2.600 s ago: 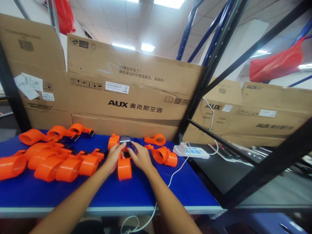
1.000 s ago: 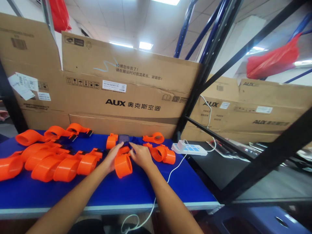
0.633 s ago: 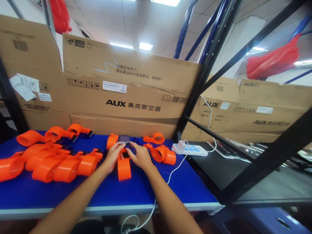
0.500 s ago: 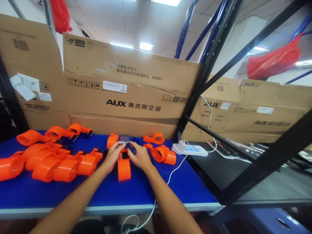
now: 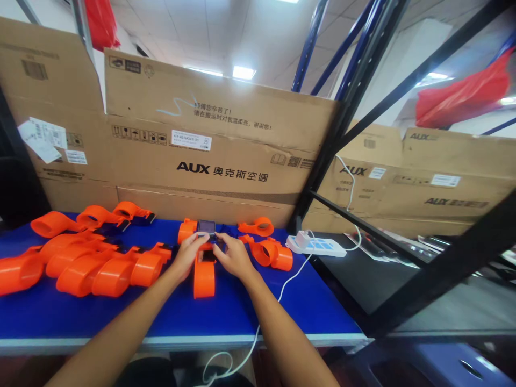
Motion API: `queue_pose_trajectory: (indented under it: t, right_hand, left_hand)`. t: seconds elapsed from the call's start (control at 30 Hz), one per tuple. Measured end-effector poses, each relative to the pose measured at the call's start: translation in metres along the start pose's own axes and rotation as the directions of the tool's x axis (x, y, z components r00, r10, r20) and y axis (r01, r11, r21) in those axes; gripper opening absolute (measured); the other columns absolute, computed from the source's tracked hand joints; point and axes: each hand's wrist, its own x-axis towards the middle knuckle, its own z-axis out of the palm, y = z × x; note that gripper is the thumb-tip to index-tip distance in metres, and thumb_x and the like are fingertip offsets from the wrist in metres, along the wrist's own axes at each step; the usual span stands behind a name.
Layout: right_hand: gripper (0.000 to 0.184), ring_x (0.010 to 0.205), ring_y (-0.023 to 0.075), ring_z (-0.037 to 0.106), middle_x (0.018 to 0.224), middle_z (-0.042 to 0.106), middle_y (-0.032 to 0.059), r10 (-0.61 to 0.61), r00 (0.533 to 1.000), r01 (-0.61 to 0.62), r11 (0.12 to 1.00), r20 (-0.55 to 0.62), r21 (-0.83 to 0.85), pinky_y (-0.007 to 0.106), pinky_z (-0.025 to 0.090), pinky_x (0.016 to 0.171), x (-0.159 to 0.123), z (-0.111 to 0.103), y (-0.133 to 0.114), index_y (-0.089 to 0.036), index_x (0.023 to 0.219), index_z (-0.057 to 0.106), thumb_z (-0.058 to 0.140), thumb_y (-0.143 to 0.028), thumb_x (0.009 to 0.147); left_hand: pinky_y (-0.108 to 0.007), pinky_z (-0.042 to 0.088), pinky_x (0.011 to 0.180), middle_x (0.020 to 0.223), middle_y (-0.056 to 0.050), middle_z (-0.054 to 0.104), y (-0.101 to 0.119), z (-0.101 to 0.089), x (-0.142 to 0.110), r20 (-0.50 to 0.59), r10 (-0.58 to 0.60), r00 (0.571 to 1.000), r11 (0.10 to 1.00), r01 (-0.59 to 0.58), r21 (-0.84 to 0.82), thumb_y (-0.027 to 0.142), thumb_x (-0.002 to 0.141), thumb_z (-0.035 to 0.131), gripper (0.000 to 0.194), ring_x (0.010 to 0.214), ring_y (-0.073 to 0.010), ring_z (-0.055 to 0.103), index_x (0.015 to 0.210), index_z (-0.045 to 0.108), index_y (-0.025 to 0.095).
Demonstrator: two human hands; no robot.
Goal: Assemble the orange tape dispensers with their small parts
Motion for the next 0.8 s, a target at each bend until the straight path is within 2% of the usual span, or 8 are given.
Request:
queue_pose_trajectory:
  t: [0.2,0.27,0.37,0.47,0.6,0.7,0.8]
  right_hand:
    - [0.039,0.096,0.0253,0.071,0.111,0.075,0.0122,-0.017,1.000,0.018,0.998,0.011,-0.064,0.036,0.054,0.087,-0.002,0.000,-0.001,-0.018,0.132,0.064,0.057,-0.032,0.096]
    - [0.036,0.098,0.0258,0.071,0.112,0.075,0.0117,0.001,1.000,-0.001,1.000,-0.010,-0.012,0.036,0.054,0.089,-0.002,-0.001,-0.001,-0.019,0.128,0.066,0.058,-0.031,0.095]
    - [0.028,0.088,0.0221,0.071,0.099,0.077,0.0075,0.052,0.997,-0.046,0.994,-0.056,0.103,0.032,0.054,0.082,0.000,-0.004,-0.002,-0.021,0.115,0.070,0.049,-0.030,0.100]
    - [0.028,0.087,0.0204,0.071,0.096,0.076,0.0060,0.096,0.989,-0.080,0.987,-0.111,0.139,0.029,0.053,0.080,0.004,-0.007,0.000,-0.022,0.107,0.071,0.045,-0.029,0.101]
    - [0.026,0.089,0.0221,0.068,0.097,0.075,0.0074,0.203,0.948,-0.169,0.974,-0.244,0.152,0.031,0.051,0.081,0.008,-0.008,0.005,-0.020,0.101,0.071,0.049,-0.033,0.098]
    - [0.031,0.072,0.0204,0.062,0.079,0.069,0.0050,0.296,0.902,-0.255,0.953,-0.314,0.166,0.029,0.048,0.068,0.009,-0.009,0.013,-0.019,0.086,0.068,0.048,-0.040,0.098]
    - [0.032,0.059,0.0176,0.056,0.065,0.062,0.0006,0.367,0.875,-0.318,0.927,-0.316,0.198,0.027,0.043,0.058,0.009,-0.010,0.023,-0.020,0.081,0.065,0.051,-0.045,0.095]
  left_hand:
    - [-0.021,0.032,0.040,0.055,0.004,0.059,0.000,-0.001,0.000,0.018,-0.004,1.000,1.000,0.003,0.006,0.049,0.075,0.080,0.044,0.037,-0.0079,0.043,0.104,0.072,0.017]
    - [-0.021,0.032,0.040,0.054,0.005,0.058,0.002,-0.002,-0.001,0.030,-0.007,1.000,1.000,0.006,0.005,0.050,0.076,0.079,0.043,0.037,-0.0078,0.043,0.104,0.071,0.017]
    - [-0.021,0.029,0.039,0.053,0.005,0.058,0.005,0.001,-0.004,0.076,-0.026,0.997,1.000,0.025,0.008,0.050,0.077,0.078,0.043,0.033,-0.0073,0.040,0.104,0.071,0.017]
    - [-0.022,0.027,0.038,0.053,0.004,0.060,0.007,0.005,-0.007,0.118,-0.045,0.992,0.999,0.043,0.018,0.049,0.076,0.079,0.043,0.031,-0.0070,0.039,0.104,0.071,0.017]
    - [-0.022,0.025,0.037,0.065,0.000,0.070,0.006,0.009,-0.008,0.109,-0.049,0.993,0.999,0.047,0.021,0.047,0.073,0.081,0.043,0.033,-0.0063,0.040,0.103,0.069,0.018]
    - [-0.022,0.028,0.038,0.076,-0.005,0.076,0.007,0.007,-0.007,0.073,-0.039,0.997,0.999,0.039,0.001,0.050,0.074,0.080,0.045,0.034,-0.0060,0.042,0.103,0.067,0.018]
    - [-0.021,0.030,0.040,0.082,-0.008,0.079,0.009,0.006,-0.006,0.040,-0.030,0.999,0.999,0.031,-0.025,0.052,0.075,0.078,0.047,0.035,-0.0059,0.042,0.105,0.065,0.018]
